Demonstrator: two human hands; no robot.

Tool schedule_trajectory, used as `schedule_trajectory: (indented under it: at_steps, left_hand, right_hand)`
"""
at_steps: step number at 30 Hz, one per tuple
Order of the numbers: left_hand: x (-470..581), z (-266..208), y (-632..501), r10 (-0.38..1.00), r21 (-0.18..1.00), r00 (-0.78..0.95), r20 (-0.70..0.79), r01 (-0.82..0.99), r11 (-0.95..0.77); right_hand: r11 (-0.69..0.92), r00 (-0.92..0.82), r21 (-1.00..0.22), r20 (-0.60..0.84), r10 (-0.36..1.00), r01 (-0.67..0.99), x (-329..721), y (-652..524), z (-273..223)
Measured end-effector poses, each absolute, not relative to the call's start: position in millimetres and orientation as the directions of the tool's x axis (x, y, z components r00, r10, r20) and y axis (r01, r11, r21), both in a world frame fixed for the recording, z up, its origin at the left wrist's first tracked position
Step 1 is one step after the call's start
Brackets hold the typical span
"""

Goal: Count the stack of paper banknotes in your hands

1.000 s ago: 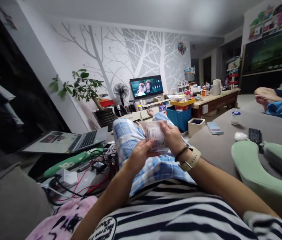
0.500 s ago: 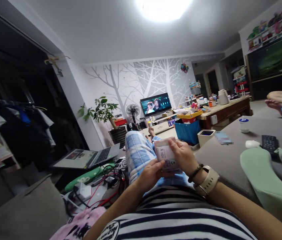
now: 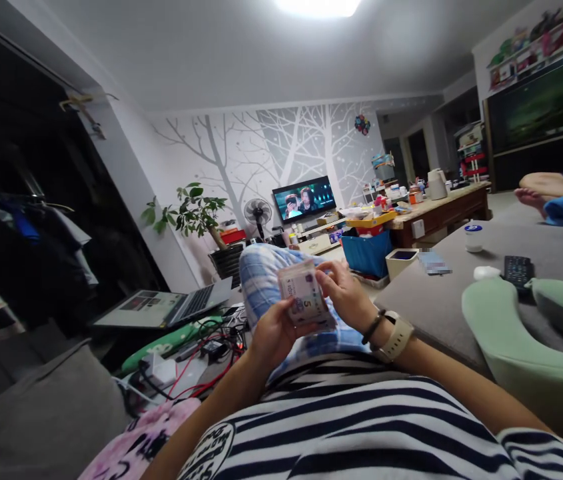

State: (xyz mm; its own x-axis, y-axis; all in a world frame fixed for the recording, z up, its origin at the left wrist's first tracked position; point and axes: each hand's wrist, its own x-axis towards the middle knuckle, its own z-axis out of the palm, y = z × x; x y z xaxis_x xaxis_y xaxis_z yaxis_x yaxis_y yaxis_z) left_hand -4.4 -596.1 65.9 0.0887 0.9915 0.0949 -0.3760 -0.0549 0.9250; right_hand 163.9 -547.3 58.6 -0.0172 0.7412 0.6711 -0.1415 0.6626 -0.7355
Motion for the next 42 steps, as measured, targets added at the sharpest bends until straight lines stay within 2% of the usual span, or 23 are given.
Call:
schedule_trajectory:
  at_steps: [6, 12, 15, 24, 33, 42]
  left_hand:
    - [-6, 62, -593, 0.998, 0.894, 0.057, 0.0, -0.447, 0.025]
    - [11, 65, -583, 0.999, 0.883, -0.046, 0.012, -0.468, -0.032]
    - [7, 69, -584, 0.997, 0.877, -0.063, 0.045, -0.475, -0.07]
    - [14, 46, -577, 0.999, 0.881, -0.037, 0.001, -0.472, -0.018]
    - [19, 48, -573, 0.999, 0.903, -0.032, -0.026, -0.429, 0.01]
    - [14, 48, -571, 0.998, 0.871, -0.007, -0.062, -0.488, 0.05]
  right_hand:
    - [0.674, -0.094, -0.738, 0.674, 0.732, -0.044, 182, -553, 48]
    - [0.614, 0.086, -0.759, 0.612, 0.786, -0.217, 159, -542, 36]
    - [0.63, 0.112, -0.74, 0.623, 0.774, -0.237, 154, -542, 32]
    - [0.647, 0.094, -0.75, 0.64, 0.762, -0.137, 160, -538, 30]
    - [0.646, 0.091, -0.755, 0.64, 0.763, -0.114, 156, -532, 23]
    - [0.73, 0.123, -0.683, 0.727, 0.676, 0.024, 156, -538, 18]
